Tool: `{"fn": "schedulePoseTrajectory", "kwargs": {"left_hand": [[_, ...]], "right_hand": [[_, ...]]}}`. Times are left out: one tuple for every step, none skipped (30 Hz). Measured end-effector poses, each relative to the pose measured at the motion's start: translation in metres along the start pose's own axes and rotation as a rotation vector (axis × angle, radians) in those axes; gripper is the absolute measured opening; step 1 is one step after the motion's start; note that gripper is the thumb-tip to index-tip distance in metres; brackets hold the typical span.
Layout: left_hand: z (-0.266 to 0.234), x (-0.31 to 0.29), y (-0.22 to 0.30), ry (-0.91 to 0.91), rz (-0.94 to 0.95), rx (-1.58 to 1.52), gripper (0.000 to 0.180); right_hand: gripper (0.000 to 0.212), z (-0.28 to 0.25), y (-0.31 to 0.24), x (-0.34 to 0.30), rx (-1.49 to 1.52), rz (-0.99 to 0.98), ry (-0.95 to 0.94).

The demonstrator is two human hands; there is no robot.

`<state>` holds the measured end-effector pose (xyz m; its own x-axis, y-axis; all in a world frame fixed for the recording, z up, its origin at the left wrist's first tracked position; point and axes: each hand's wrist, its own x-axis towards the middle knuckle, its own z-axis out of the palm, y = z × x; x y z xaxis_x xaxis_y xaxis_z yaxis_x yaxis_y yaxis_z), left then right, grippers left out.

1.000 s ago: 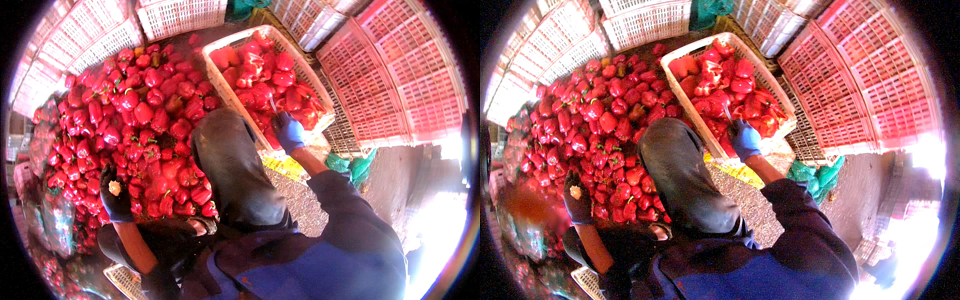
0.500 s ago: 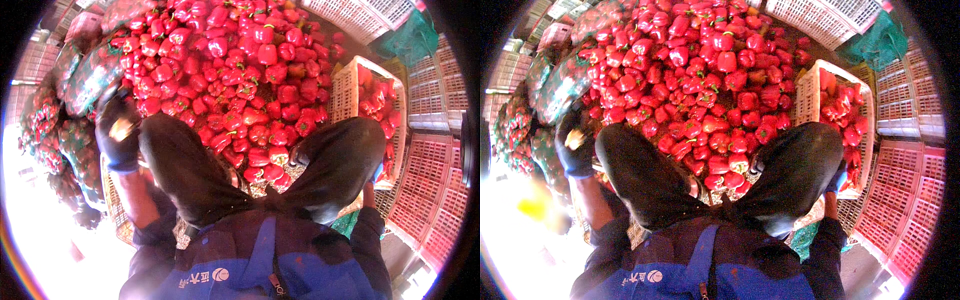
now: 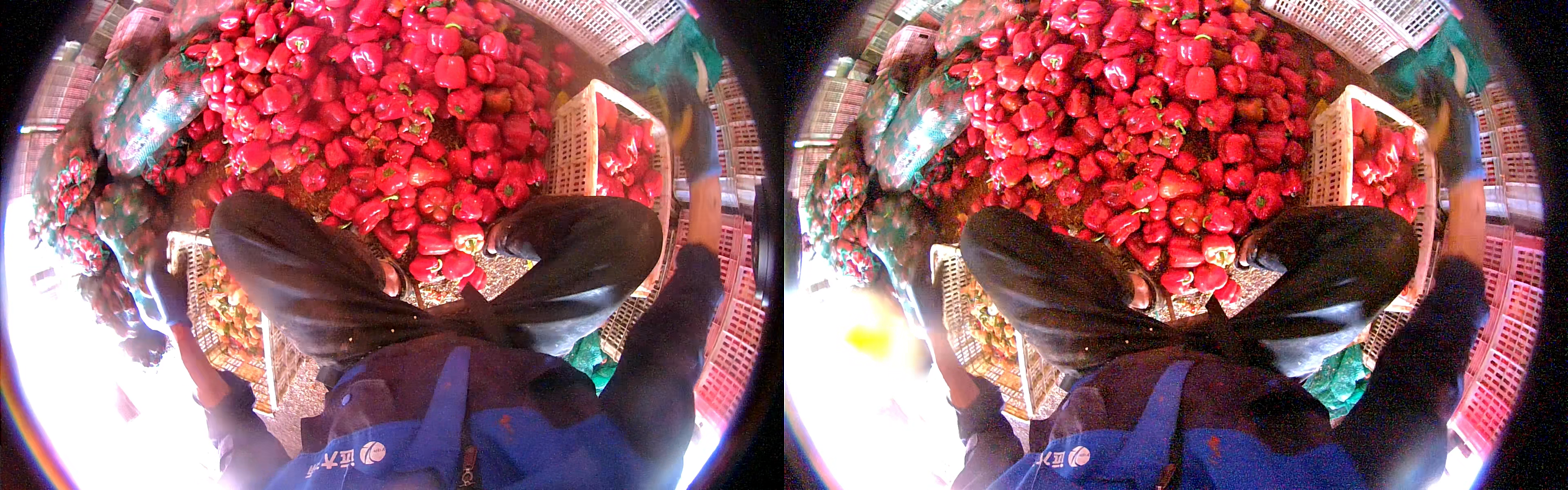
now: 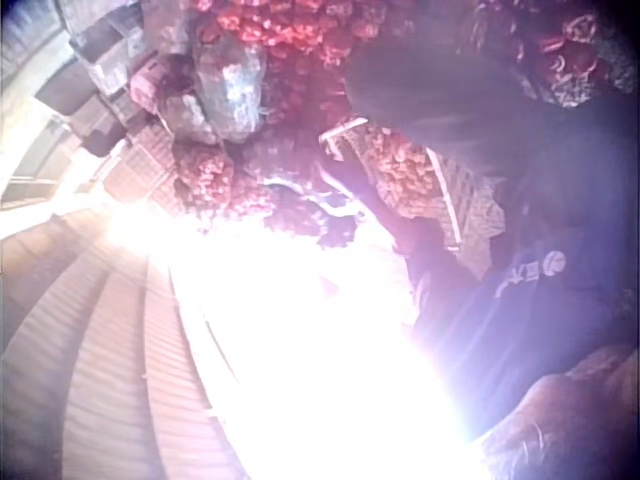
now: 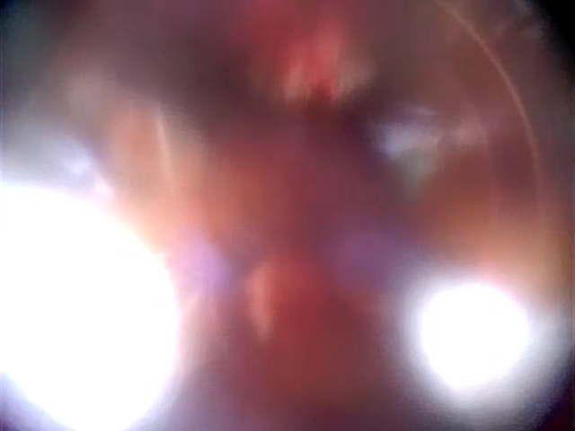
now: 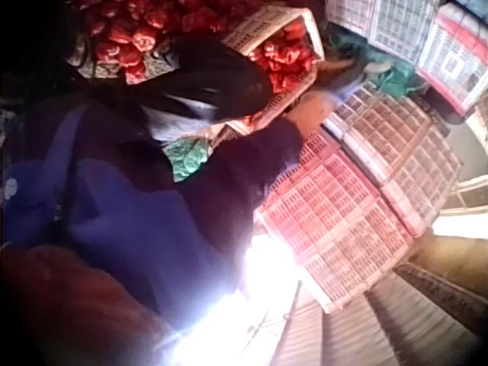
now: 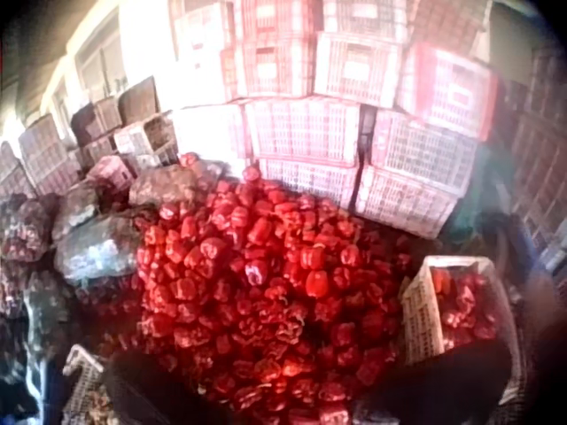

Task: The person processes bell peppers by cutting off the tops and removing the seeds using a curved knife, then placing the prepared peppers into a plastic crate.

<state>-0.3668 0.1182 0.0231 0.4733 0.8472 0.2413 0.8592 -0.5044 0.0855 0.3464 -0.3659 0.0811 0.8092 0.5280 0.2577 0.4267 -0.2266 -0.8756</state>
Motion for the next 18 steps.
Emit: {"fn": "schedulePoseTrajectory", "kwargs": {"left_hand": [[-0.002, 0.032, 0.018, 0.013, -0.107, -0.494, 0.034], [-0.007, 0.064, 0.055, 0.025, -0.042, -0.748, 0.039], [-0.013, 0.089, 0.092, -0.013, 0.077, -0.763, 0.042], [-0.016, 0.107, 0.128, -0.047, 0.197, -0.765, 0.045], [-0.001, 0.126, 0.174, -0.167, 0.315, -0.718, 0.047], [0.011, 0.136, 0.224, -0.288, 0.436, -0.658, 0.049], [0.03, 0.134, 0.269, -0.381, 0.403, -0.582, 0.055], [0.088, 0.136, 0.282, -0.614, 0.392, -0.804, 0.061], [0.13, 0.128, 0.316, -0.569, 0.613, -0.437, 0.071], [0.182, 0.11, 0.317, -0.705, 0.592, -0.308, 0.079], [0.217, 0.088, 0.32, -0.822, 0.587, -0.256, 0.081], [0.246, 0.067, 0.324, -0.93, 0.59, -0.206, 0.084], [0.285, 0.042, 0.316, -0.95, 0.538, -0.133, 0.084], [0.312, 0.02, 0.313, -0.978, 0.492, -0.062, 0.085], [0.312, 0.011, 0.323, -0.935, 0.499, -0.027, 0.086], [0.311, 0.002, 0.332, -0.89, 0.501, 0.007, 0.087], [0.312, 0.001, 0.34, -0.836, 0.503, 0.039, 0.088], [0.317, 0.007, 0.339, -0.871, 0.458, -0.09, 0.089]], "right_hand": [[0.034, 0.034, -0.031, 0.009, 0.039, -0.091, -0.051], [0.034, 0.065, -0.051, 0.014, 0.092, -0.153, -0.097], [0.034, 0.093, -0.069, 0.023, 0.16, -0.204, -0.15], [0.034, 0.122, -0.075, 0.03, 0.254, -0.221, -0.204], [0.033, 0.14, -0.079, 0.031, 0.319, -0.197, -0.243], [0.034, 0.155, -0.073, 0.03, 0.408, -0.14, -0.275], [0.033, 0.165, -0.057, 0.028, 0.5, -0.009, -0.304], [0.034, 0.187, -0.039, 0.026, 0.607, 0.119, -0.354], [0.033, 0.192, -0.025, 0.019, 0.585, 0.338, -0.33], [0.032, 0.211, -0.011, 0.017, 0.599, 0.548, -0.342], [0.027, 0.215, -0.003, 0.01, 0.709, 0.615, -0.427], [0.027, 0.219, -0.018, -0.004, 0.716, 0.626, -0.311], [0.028, 0.219, -0.024, -0.005, 0.689, 0.623, -0.287], [0.029, 0.216, -0.025, -0.008, 0.657, 0.63, -0.255], [0.03, 0.211, -0.03, -0.013, 0.659, 0.613, -0.229], [0.03, 0.207, -0.037, -0.017, 0.661, 0.596, -0.207], [0.031, 0.203, -0.043, -0.016, 0.664, 0.57, -0.187], [0.032, 0.202, -0.045, -0.014, 0.676, 0.547, -0.213]]}}
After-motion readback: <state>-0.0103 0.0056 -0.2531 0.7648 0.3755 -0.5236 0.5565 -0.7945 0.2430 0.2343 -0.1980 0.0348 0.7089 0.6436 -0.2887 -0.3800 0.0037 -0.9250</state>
